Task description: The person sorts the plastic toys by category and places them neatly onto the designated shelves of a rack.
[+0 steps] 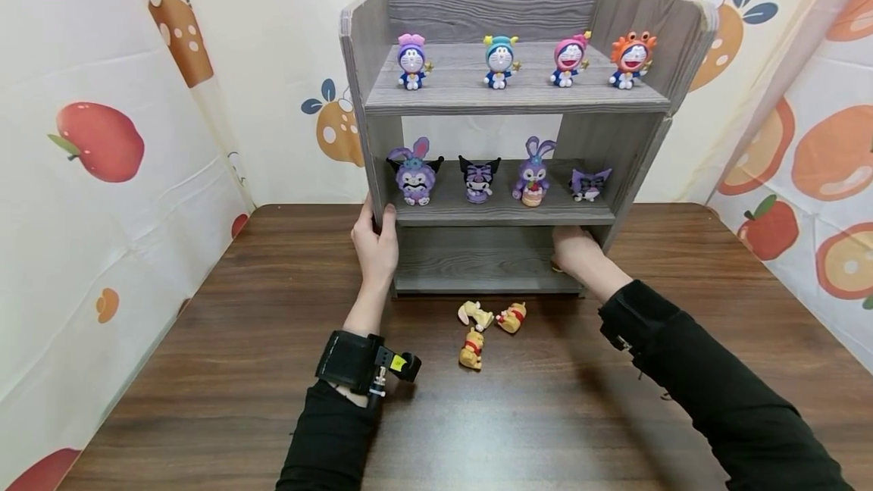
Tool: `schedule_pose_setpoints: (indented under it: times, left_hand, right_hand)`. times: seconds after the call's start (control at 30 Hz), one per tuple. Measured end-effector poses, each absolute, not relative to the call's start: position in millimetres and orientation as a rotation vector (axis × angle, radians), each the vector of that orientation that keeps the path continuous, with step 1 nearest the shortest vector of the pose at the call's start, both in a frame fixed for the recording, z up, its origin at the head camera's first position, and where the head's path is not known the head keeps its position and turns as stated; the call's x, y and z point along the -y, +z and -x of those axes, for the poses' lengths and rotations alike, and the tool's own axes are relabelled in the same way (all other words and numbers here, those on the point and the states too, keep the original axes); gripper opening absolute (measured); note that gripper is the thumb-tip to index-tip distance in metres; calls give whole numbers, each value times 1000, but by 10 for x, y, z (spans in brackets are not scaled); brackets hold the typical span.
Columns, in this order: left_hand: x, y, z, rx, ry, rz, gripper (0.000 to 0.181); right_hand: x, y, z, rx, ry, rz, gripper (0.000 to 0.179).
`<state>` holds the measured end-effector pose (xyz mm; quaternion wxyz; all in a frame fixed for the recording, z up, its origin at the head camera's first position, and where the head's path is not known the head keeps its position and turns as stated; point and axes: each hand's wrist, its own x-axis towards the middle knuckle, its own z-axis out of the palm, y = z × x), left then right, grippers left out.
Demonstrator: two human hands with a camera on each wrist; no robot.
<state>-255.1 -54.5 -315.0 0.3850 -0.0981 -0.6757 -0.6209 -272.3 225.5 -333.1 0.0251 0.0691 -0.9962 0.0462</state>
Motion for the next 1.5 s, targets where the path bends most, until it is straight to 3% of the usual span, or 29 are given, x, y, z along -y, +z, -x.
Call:
schedule_pose_setpoints:
  times: [0.47, 0.83, 1.17, 1.5]
  left_hand:
    - [545, -3163, 2558, 1721, -1577, 239, 31]
    - [547, -3155, 2562, 1714, -1576, 259, 32]
    - [548, -3146, 2553, 1712, -1577, 270, 33]
    - [557, -3167, 2568, 1716, -1597, 280, 34]
  right_hand:
    - [-2237, -3288, 2735, 3126, 113, -205, 18]
    - [-2230, -3212, 2433, 2908, 152, -245, 14]
    - [-2047, -3303, 2026, 2772, 193, -521, 16]
    - [-1910, -3486, 2009, 2933, 383, -614, 17]
